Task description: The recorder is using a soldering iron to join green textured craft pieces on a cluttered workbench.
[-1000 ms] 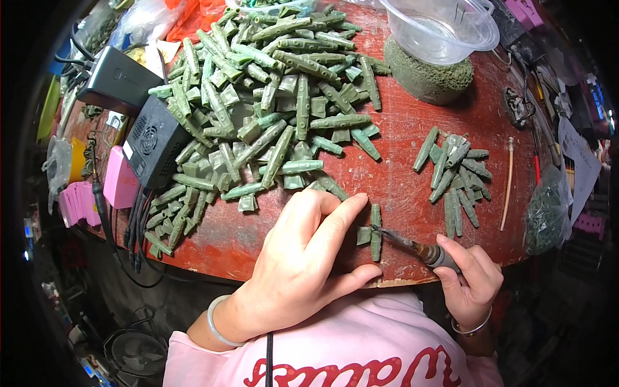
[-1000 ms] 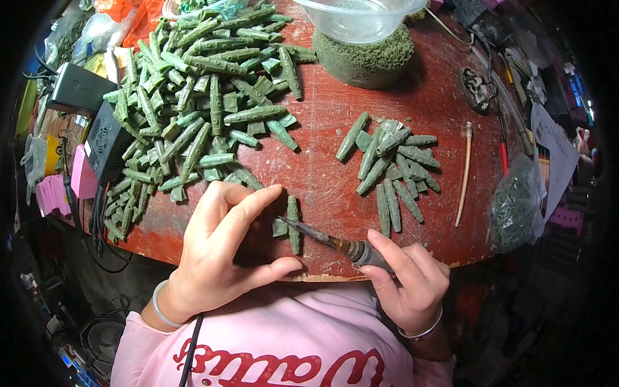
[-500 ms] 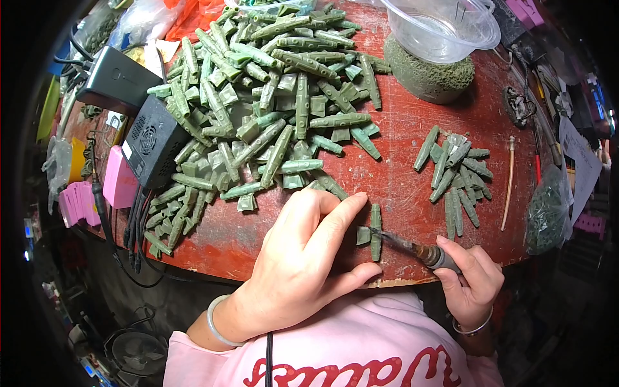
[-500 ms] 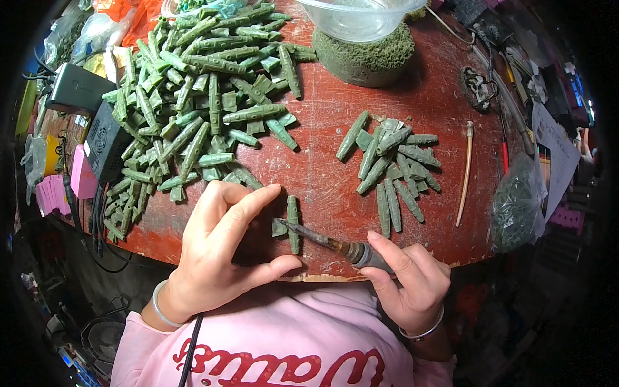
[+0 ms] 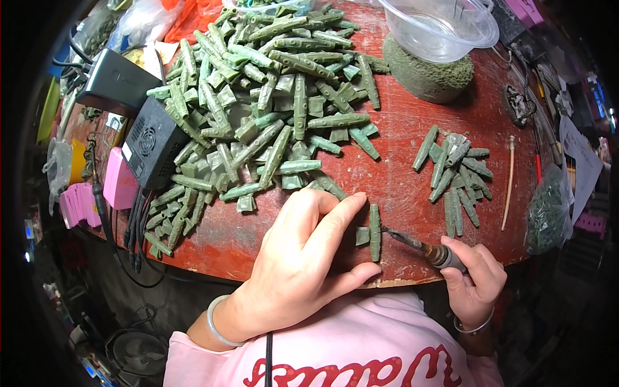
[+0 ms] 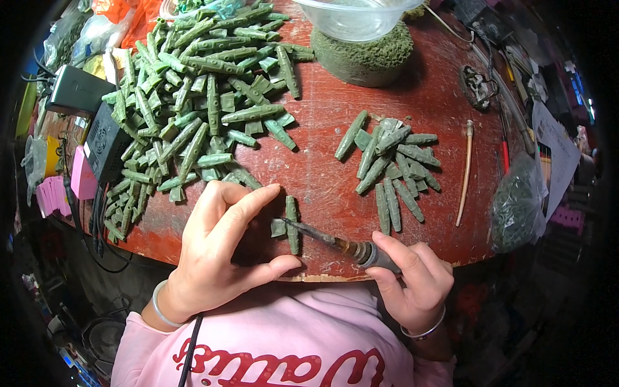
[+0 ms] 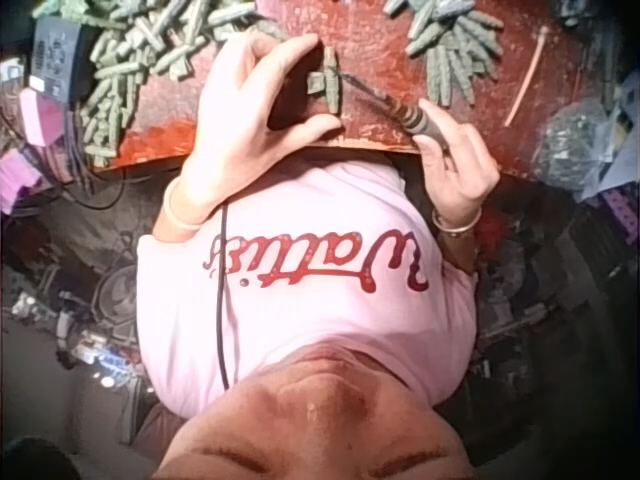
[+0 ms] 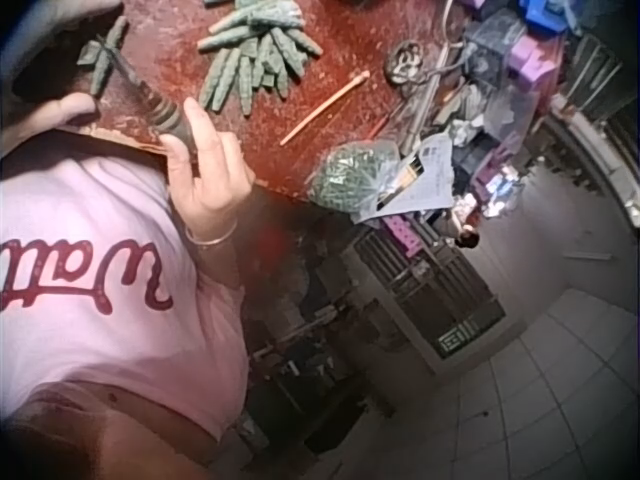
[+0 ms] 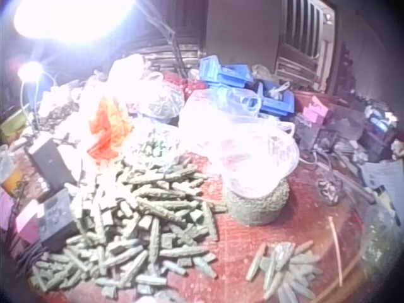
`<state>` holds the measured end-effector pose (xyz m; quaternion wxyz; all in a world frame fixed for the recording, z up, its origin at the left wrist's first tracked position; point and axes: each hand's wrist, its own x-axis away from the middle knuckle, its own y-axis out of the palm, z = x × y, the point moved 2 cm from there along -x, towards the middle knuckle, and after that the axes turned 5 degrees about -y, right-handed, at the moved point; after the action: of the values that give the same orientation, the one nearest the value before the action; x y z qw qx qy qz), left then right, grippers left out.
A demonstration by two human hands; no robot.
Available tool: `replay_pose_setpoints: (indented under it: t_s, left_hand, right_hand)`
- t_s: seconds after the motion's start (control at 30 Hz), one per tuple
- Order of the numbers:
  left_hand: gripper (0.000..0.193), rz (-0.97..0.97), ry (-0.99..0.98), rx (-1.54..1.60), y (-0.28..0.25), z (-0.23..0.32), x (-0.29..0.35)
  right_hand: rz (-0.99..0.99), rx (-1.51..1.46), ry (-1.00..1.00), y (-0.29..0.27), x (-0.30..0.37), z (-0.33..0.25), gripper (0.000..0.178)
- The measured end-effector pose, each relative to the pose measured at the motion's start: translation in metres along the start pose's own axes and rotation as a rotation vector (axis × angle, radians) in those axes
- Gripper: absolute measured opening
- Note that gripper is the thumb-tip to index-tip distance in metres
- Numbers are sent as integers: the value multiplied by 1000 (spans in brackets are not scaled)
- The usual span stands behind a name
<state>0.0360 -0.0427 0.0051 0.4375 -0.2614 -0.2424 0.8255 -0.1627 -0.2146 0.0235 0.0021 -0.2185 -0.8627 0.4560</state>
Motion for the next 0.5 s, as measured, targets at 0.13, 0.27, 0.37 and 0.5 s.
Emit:
replay_pose_setpoints:
  t_s: [0.13, 0.27, 0.37, 0.5]
  left_hand:
    - [77, -1, 5, -9, 0, 1, -1]
    - [76, -5, -2, -1, 0, 1, -1]
    - [76, -6, -5, -6, 0, 1, -1]
    - [74, -25, -22, 15, -2, 4, -2]
  right_hand:
    - [33, 45, -16, 2, -2, -2, 39]
    - [31, 51, -50, 3, -3, -1, 39]
    - [5, 66, -49, 3, -4, -2, 40]
    - [-3, 68, -49, 2, -4, -2, 40]
